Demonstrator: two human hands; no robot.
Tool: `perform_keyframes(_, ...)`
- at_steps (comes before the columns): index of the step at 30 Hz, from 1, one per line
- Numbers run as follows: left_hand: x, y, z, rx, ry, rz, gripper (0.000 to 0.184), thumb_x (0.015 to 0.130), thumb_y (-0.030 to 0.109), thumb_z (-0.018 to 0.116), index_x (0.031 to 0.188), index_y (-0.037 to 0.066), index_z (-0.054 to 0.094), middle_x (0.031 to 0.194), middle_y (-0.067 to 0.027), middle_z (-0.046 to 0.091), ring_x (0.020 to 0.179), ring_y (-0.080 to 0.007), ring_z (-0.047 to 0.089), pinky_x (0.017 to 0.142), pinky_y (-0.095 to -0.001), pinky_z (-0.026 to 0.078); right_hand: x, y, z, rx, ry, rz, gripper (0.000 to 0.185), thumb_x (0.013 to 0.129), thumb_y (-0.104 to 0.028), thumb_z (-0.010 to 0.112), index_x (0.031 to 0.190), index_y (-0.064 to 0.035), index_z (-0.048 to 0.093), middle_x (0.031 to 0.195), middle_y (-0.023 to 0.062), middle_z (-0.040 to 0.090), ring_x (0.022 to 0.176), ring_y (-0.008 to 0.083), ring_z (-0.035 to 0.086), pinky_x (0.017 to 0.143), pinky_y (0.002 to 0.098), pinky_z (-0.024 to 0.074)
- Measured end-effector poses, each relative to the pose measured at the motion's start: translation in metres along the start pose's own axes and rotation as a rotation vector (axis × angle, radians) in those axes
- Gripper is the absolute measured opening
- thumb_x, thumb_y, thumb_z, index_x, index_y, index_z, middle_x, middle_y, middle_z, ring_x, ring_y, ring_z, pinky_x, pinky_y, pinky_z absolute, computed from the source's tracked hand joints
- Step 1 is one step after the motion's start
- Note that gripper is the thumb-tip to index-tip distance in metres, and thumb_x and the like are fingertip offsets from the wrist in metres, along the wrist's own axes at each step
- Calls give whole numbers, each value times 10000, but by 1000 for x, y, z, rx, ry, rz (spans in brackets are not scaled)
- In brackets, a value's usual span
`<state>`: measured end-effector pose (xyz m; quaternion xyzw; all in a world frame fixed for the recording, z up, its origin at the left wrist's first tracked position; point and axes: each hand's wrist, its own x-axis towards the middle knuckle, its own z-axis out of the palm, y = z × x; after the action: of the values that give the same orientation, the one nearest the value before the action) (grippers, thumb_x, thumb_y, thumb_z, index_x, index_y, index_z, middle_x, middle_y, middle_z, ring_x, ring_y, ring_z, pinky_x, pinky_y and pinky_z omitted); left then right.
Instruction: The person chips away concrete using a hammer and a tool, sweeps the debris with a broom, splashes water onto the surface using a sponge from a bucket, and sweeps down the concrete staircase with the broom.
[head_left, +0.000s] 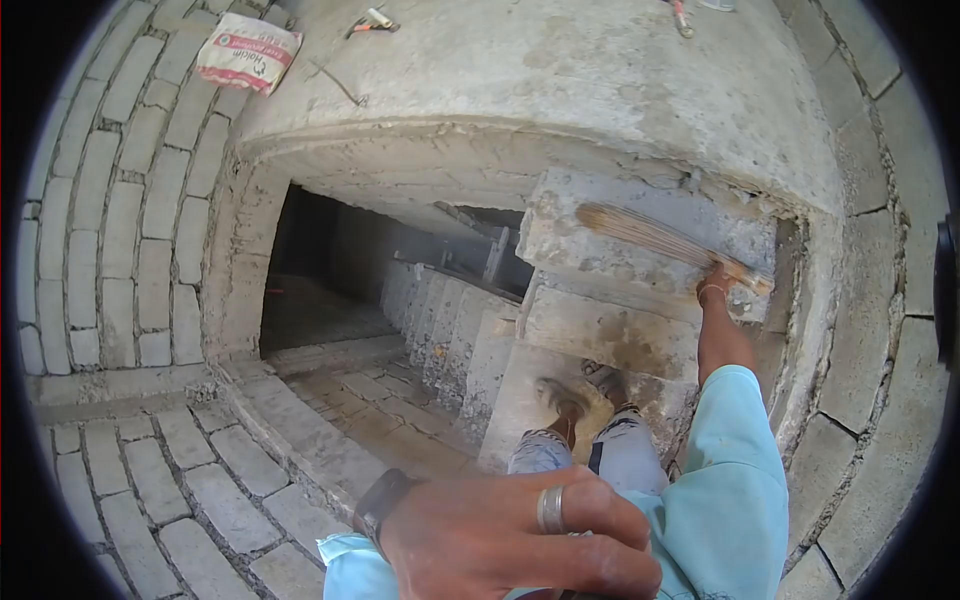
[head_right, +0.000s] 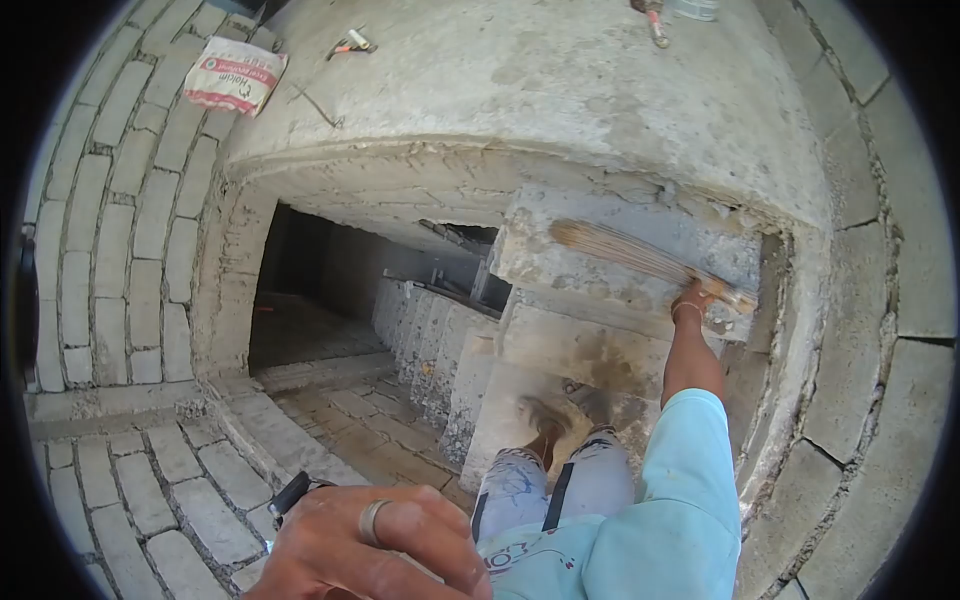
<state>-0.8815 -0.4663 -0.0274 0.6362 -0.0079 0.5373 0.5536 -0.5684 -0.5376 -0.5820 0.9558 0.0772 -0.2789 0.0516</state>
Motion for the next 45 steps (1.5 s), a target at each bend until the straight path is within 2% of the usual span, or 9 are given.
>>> perform_keyframes(3,-14,6,-45,-23,59,57,349,785,149,587,1091,298,509,685,-130,565,519,-208,494,409,-248,396,-44,-23,-5,-794,-182,-401,500,859,-211,436,1326,-222,255,1349,99,283,1235,315,294,900,595,290)
perform_keyframes(5,-27,14,-92,32,68,-77,311,809,170,565,1098,228,466,740,-127,562,596,-204,504,481,-259,407,-20,-28,19,-666,-42,-398,472,869,-265,387,1324,-175,294,1325,105,339,1249,298,284,923,625,228)
perform_keyframes(8,-65,10,-178,269,148,-463,311,795,92,539,1066,52,392,827,-111,554,729,-167,515,634,-257,417,-70,-88,9,197,195,-436,471,771,-169,528,1223,-87,428,1189,168,466,1122,370,399,938,440,336)
perform_keyframes(16,-229,-88,-324,487,481,-1280,401,782,48,522,1159,12,389,844,-77,578,722,-98,532,594,-219,429,-234,-343,-128,497,544,-1351,324,707,-130,574,1022,-55,559,1010,203,519,925,343,516,823,386,433)
perform_keyframes(23,-142,-185,-386,542,380,-1060,413,763,79,561,1145,13,418,780,-44,544,688,-95,507,644,-235,430,-206,-469,-138,166,649,-1125,419,757,-304,516,1119,-95,508,1143,192,440,1074,340,403,883,448,345)
perform_keyframes(36,225,-516,-643,1274,480,-610,464,709,296,597,1095,63,484,934,-196,583,919,-303,568,798,-366,433,-214,-475,-132,-40,729,-1070,483,698,-235,524,1155,-82,485,1127,208,452,1079,375,396,889,554,269)
perform_keyframes(41,295,-624,-709,1636,322,-799,631,790,411,525,1332,237,252,1163,-119,528,984,-359,533,816,-467,430,-212,-476,-139,-25,612,-1054,486,668,-238,531,1124,-73,506,1118,216,454,1072,376,407,873,571,285)
perform_keyframes(44,302,-666,-745,974,411,-1057,548,831,377,475,1326,215,303,1212,-80,494,1122,-239,454,887,-367,417,-207,-474,-134,47,642,-1074,504,658,-249,526,1131,-78,501,1116,210,457,1075,369,413,868,570,295)
perform_keyframes(45,306,-672,-755,1598,-440,-1101,417,843,315,455,1225,154,417,1197,-65,502,1105,-248,469,892,-344,416,-205,-474,-135,47,658,-997,504,658,-249,526,1131,-78,501,1116,210,457,1075,369,413,868,570,295)
